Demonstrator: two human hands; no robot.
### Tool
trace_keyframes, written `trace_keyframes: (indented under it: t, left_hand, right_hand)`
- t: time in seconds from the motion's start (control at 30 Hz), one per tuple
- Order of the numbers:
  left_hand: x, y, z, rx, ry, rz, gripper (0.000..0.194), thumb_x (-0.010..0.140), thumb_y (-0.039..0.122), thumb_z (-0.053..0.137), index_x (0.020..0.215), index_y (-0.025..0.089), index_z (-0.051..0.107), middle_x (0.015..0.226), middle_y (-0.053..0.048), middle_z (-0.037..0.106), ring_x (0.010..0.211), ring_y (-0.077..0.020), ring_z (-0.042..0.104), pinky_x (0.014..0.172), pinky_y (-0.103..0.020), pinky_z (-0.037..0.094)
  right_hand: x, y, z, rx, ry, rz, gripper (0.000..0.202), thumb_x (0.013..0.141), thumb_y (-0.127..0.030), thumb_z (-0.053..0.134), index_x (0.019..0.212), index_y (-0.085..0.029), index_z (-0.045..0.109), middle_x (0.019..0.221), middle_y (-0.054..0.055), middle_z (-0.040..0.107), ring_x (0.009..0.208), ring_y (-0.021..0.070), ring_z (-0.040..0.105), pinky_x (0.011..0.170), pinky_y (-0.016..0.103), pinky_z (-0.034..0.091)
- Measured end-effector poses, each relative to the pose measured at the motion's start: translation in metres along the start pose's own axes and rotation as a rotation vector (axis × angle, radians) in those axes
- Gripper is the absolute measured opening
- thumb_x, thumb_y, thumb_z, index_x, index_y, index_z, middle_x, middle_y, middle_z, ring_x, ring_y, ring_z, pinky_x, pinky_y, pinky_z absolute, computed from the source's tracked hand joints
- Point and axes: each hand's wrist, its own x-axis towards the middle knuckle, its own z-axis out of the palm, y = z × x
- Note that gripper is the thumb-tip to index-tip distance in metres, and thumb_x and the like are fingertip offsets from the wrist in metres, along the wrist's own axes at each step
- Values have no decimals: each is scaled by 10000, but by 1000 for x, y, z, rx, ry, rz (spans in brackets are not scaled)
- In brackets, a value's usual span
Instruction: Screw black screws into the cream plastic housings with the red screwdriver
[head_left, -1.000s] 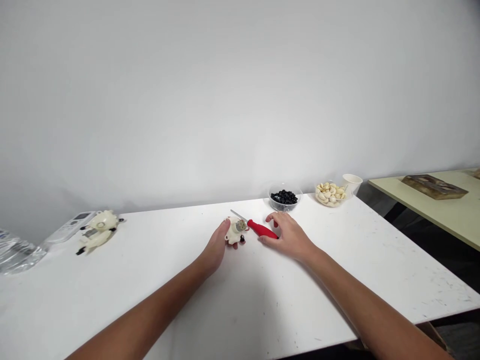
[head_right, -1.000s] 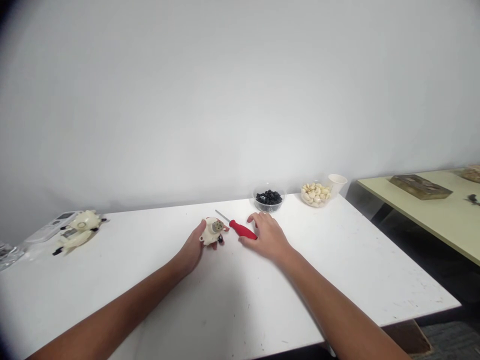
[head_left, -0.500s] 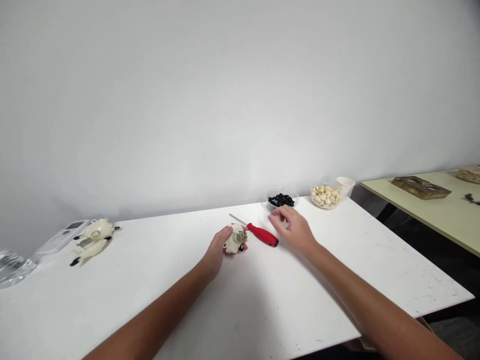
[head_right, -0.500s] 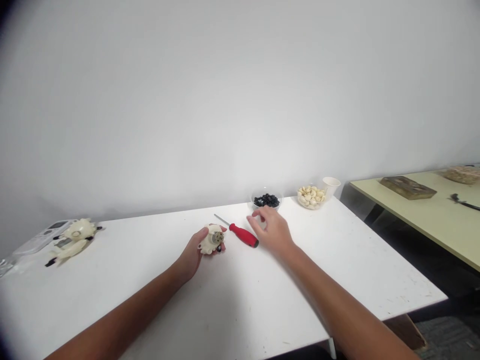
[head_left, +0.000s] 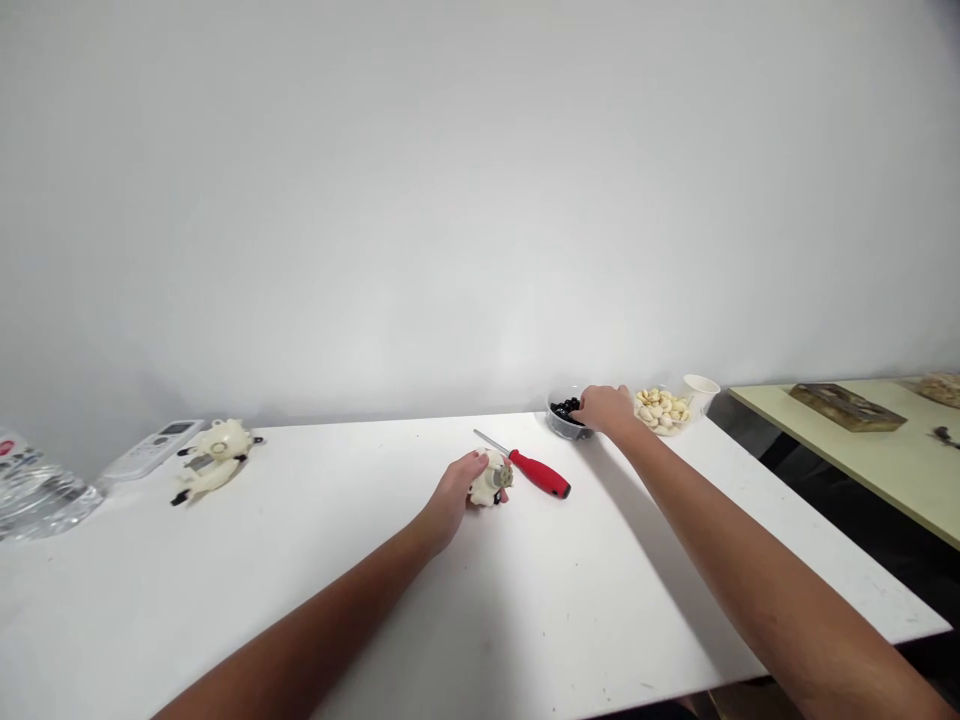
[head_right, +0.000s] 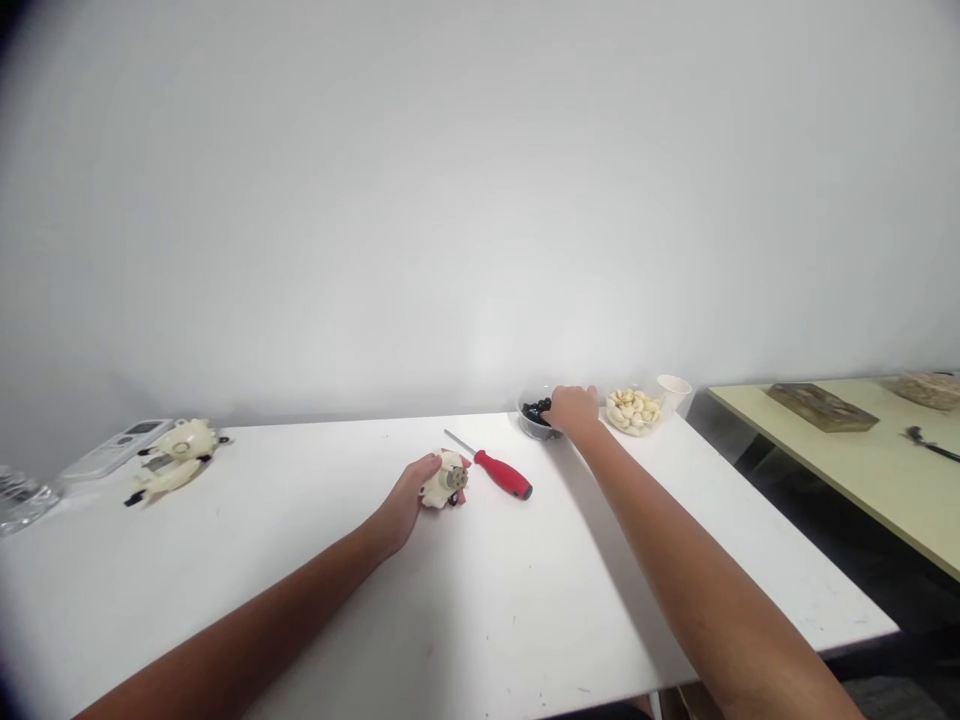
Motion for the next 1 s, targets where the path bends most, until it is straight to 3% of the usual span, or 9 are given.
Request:
trace_keyframes:
  t: [0.17,0.37,0.53,0.73,0.87,1.0]
  left_hand:
    - [0,0,-1,6,-16,8,430,1006,557,490,920,163,640,780,-80,727,698,-198,614,627,-288,400]
    - [0,1,0,28,-3,-1,450,1007,562,477,949,156,664,754,-72,718,676,-190,605,629,-291,413]
    - [1,2,2,30,13,-3,477,1003,570,488,904,145,681,759,-84,714,699,-204,623,655,-303,435]
    - [0,2,2,44,32,-15,482,1005,576,487,885,149,674,785,-90,730,699,-200,625,656,-299,439]
    - [1,1,1,41,28,-41,475,995,589,495,925,151,667,777,-89,731,690,-205,632,625,-293,428]
    - [1,1,2,46,43,-40,479,989,592,496,939,154,681,765,-81,725,695,-208,638,638,-298,439]
  right_hand:
    - [-2,1,2,21,-3,26,144,857,-279,668,882,-157,740,965,167,752,1037,331,671,967,462,318]
    - [-11,-1,-12,198,82,16,130,852,-272,613,803,-173,681,852,122,726,928,288,663,909,418,363]
    - [-54,-9,-10,462,204,-90,291,981,-363,363,876,-215,590,869,50,693,803,203,623,677,300,407]
    - [-105,-22,20,627,238,-231,173,925,-347,487,796,-235,516,753,-12,631,686,171,563,621,283,389]
    - [-115,-20,32,626,159,-292,185,913,-365,548,783,-233,553,733,-13,632,672,179,563,621,296,366]
    - [-121,-20,28,649,44,-388,260,921,-485,584,841,-238,569,721,-24,632,647,175,553,609,292,356]
